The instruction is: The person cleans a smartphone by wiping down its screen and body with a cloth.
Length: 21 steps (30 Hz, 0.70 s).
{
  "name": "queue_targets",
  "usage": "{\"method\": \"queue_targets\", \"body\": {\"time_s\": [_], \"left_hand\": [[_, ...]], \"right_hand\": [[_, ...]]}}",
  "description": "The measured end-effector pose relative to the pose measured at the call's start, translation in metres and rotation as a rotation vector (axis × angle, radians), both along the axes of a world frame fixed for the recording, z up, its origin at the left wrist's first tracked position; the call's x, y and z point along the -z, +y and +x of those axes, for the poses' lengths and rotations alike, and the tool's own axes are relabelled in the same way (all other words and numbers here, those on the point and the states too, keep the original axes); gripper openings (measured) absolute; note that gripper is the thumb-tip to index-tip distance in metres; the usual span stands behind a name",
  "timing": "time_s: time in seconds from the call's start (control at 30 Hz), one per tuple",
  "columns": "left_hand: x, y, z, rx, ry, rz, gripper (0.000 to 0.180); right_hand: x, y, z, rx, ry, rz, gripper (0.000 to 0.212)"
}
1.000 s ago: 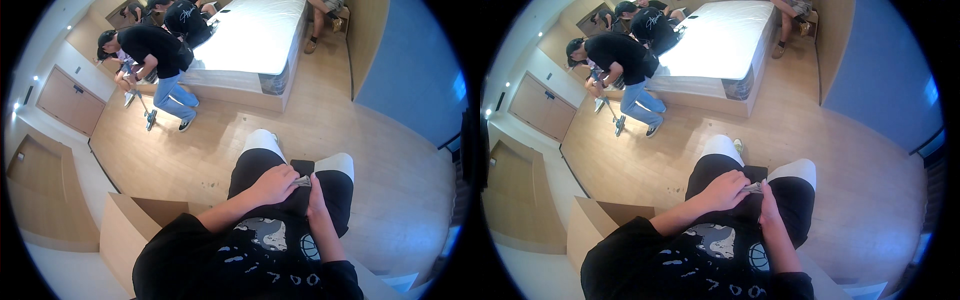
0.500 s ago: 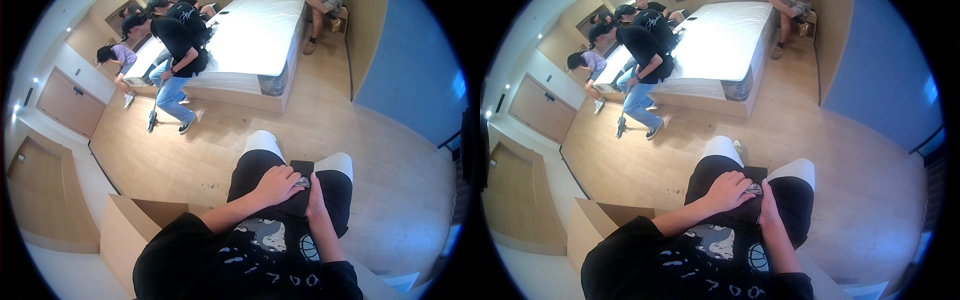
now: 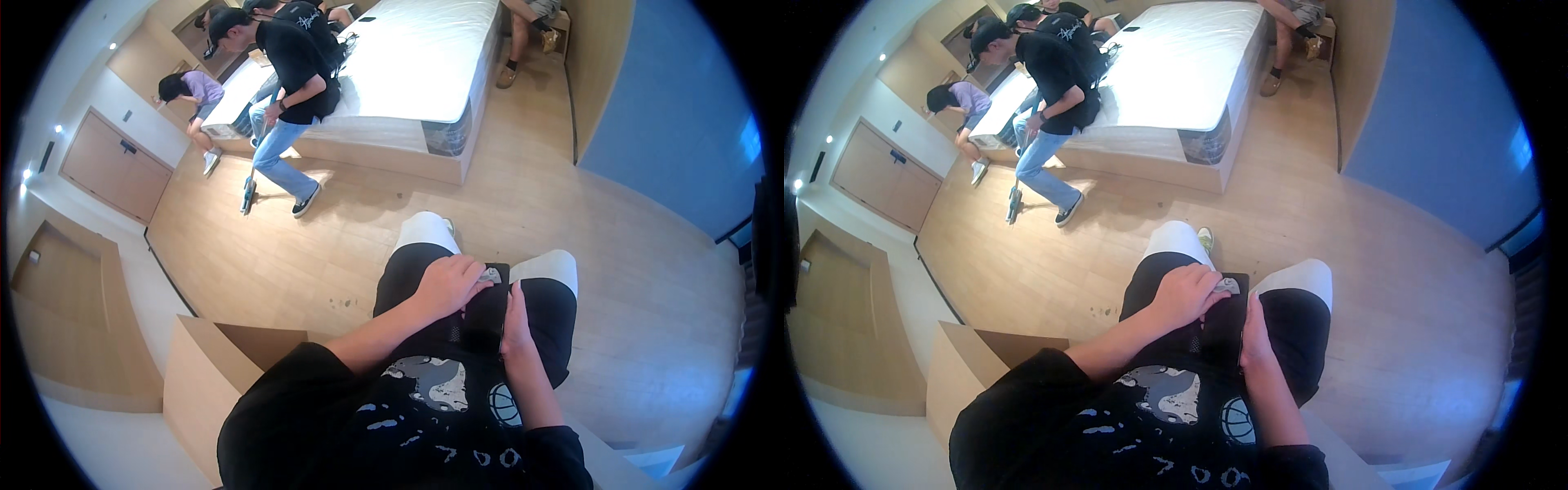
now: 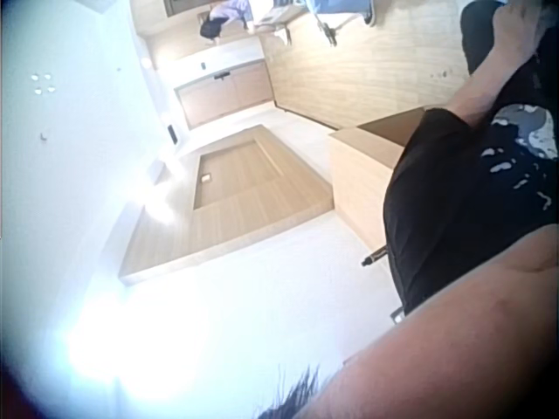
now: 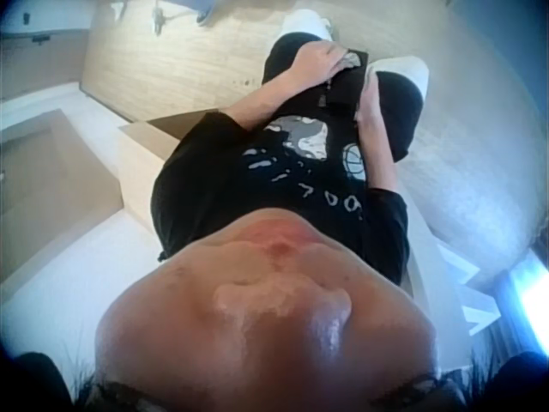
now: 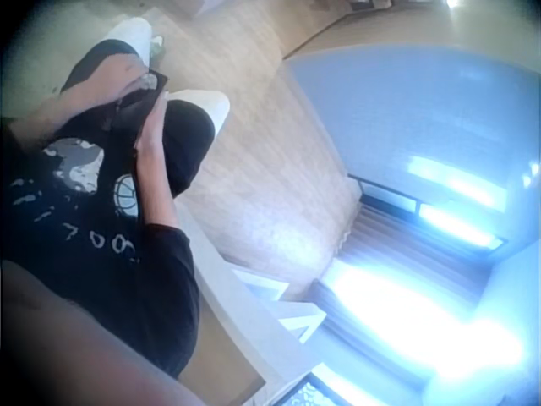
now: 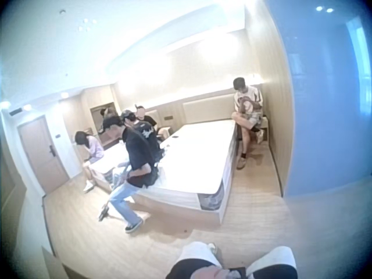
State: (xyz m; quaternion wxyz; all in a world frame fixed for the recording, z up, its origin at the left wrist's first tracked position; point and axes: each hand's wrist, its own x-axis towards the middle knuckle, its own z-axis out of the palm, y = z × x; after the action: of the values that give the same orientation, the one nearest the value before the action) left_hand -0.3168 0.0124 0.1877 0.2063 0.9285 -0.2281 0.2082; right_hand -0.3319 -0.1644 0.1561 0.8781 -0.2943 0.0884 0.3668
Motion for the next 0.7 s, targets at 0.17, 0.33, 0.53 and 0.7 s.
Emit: {"method": "queue_targets", "body": {"time_s": [0.17,0.33,0.53,0.7], "left_hand": [[-0.008,0.004,0.014,-0.001,-0.165,-0.041,0.030],[-0.010,0.012,0.031,0.040,-0.222,-0.037,0.033],[-0.003,0.016,0.027,0.065,-0.196,-0.052,0.032],[-0.012,0.018,0.015,0.038,-0.170,-0.128,0.030]], "right_hand": [[-0.003,0.001,-0.001,-0.030,-0.048,-0.083,0.072],[-0.014,0.005,-0.004,-0.035,-0.022,-0.027,0.073],[-0.012,0.004,-0.005,-0.041,-0.006,-0.090,0.081],[-0.017,0.001,-0.005,-0.063,0.003,-0.036,0.072]]}}
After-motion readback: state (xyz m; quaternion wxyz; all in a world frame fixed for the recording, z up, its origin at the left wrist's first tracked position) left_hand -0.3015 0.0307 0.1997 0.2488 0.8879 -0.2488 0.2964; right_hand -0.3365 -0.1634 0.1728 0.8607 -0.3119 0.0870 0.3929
